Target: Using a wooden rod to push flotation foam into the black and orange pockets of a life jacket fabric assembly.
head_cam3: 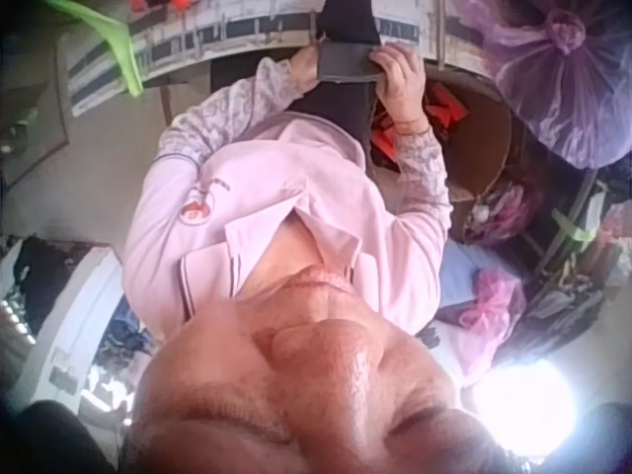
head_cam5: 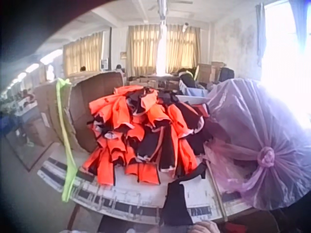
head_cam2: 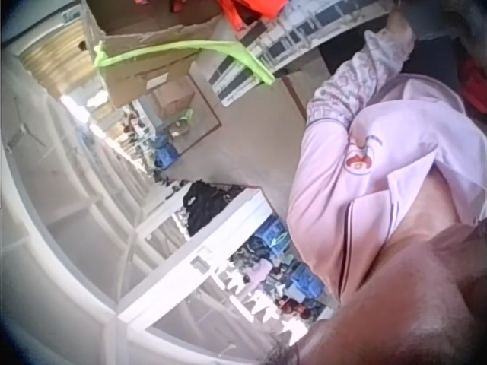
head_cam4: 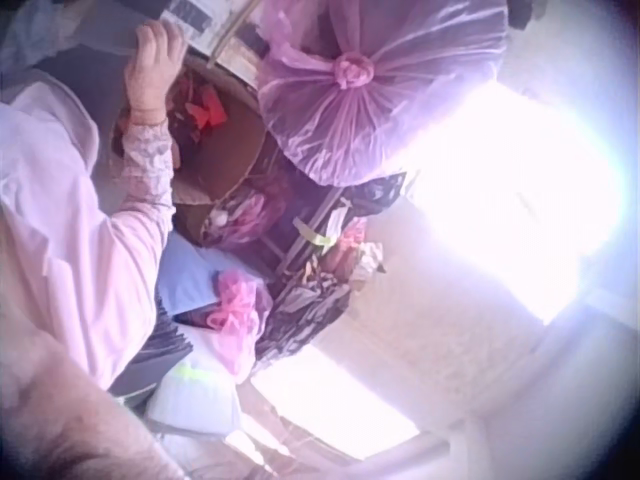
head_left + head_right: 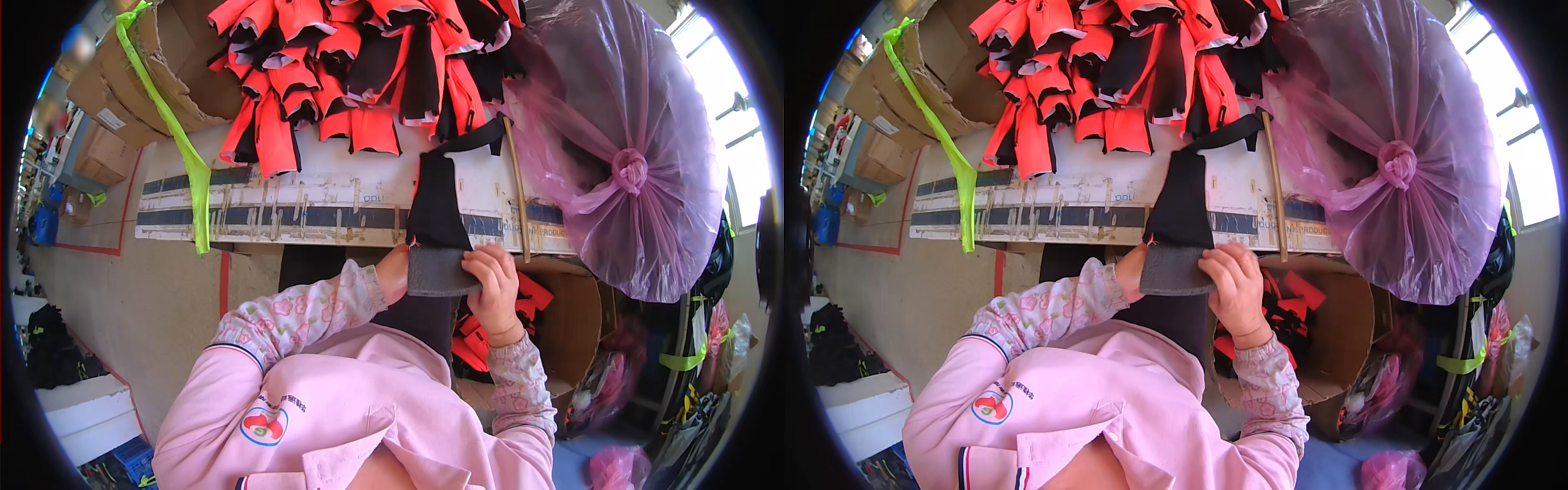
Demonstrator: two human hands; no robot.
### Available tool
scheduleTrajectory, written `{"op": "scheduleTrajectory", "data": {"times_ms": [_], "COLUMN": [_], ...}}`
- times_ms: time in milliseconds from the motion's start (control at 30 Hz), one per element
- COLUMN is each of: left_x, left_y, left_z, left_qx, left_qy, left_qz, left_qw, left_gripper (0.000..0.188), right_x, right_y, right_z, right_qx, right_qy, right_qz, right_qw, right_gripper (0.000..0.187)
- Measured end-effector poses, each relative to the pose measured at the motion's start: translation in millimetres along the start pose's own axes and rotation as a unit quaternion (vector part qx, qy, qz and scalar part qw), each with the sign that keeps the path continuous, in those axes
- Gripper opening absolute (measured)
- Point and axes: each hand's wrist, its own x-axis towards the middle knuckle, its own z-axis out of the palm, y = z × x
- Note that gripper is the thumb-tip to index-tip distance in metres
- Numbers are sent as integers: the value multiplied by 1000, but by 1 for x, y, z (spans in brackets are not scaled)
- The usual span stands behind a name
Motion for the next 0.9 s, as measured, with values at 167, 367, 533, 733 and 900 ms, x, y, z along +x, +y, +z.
{"op": "scheduleTrajectory", "data": {"times_ms": [167,367,533,733,900], "left_x": [2,19,23,20,29], "left_y": [8,-36,-59,-62,-54], "left_z": [3,-16,-45,-31,-42], "left_qx": [29,113,283,274,253], "left_qy": [29,41,31,124,51], "left_qz": [25,27,63,41,-21], "left_qw": [999,992,957,953,966], "left_gripper": [23,28,26,23,15], "right_x": [16,-16,-17,-23,-30], "right_y": [-63,-62,-33,-1,30], "right_z": [-33,39,73,107,140], "right_qx": [-22,-137,-116,-1,-4], "right_qy": [-76,-186,-304,-335,-538], "right_qz": [86,103,183,253,280], "right_qw": [993,968,928,908,795], "right_gripper": [51,42,23,34,48]}}
